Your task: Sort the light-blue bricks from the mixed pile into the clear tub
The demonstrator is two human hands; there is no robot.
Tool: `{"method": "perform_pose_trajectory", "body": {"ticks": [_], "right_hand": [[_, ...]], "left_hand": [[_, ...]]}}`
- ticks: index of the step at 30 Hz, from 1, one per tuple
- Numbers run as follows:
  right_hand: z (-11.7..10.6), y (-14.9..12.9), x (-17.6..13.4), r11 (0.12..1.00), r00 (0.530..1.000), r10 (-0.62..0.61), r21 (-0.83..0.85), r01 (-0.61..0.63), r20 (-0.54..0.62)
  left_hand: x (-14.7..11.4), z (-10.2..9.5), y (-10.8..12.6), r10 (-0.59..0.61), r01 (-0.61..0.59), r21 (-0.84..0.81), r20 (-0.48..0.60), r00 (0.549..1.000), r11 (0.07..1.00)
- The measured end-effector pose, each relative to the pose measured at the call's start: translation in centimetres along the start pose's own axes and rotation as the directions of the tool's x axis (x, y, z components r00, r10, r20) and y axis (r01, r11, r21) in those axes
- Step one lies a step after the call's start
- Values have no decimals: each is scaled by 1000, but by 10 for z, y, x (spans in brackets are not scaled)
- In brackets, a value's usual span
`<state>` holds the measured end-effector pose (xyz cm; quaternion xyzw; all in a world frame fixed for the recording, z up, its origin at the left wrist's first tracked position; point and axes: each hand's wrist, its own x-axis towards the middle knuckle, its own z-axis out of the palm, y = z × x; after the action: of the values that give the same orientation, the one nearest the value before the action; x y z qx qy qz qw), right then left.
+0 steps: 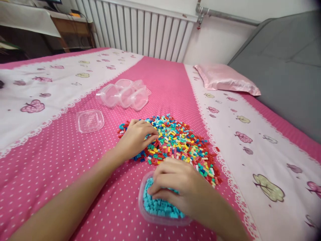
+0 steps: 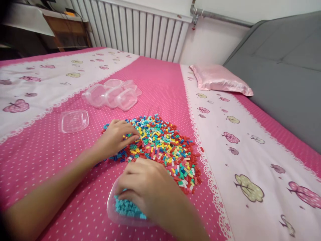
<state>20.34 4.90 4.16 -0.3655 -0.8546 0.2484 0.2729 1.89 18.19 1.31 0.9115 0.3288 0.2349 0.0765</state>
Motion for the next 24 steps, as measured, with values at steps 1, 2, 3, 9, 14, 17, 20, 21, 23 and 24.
{"method": "perform_pose_trajectory", "body": {"ticks": [1, 2, 3, 9, 14, 17, 20, 21, 23, 24], "right_hand": [[6, -1, 0, 999, 999, -7, -41, 9, 34], [11, -1, 1, 997, 998, -3, -76, 8, 63], [15, -1, 1, 994, 996, 9, -108, 1, 91], [18, 1, 6, 960, 987, 67, -278, -25, 145], [21, 2, 7, 953, 990, -43, -291, 81, 132], [22, 6, 5, 955, 990, -68, -277, 102, 127], [19, 6, 5, 965, 990, -49, -251, 81, 130], [18, 6, 5, 968, 991, -39, -240, 69, 130], [16, 4, 6, 973, 990, -17, -225, 48, 137], [16, 4, 6, 975, 989, -8, -219, 40, 145]], "left_hand": [[-1, 1, 0, 8, -9, 16, 7, 1000, 1000], [-1, 2, 0, 11, -11, 21, 12, 1000, 1000], [-2, 3, 0, 11, -11, 22, 15, 1000, 1000], [-2, 4, 2, 6, -7, 11, 35, 999, 1000], [-3, 5, 2, -4, 3, 17, 31, 1000, 1000], [-3, 5, 1, -18, 17, 29, 31, 999, 999], [-3, 6, 0, -35, 33, 40, 39, 999, 999], [-3, 5, 0, -40, 38, 41, 42, 998, 998], [-3, 5, 0, -48, 46, 45, 47, 998, 998], [-2, 4, 0, -53, 51, 49, 48, 997, 998]]}}
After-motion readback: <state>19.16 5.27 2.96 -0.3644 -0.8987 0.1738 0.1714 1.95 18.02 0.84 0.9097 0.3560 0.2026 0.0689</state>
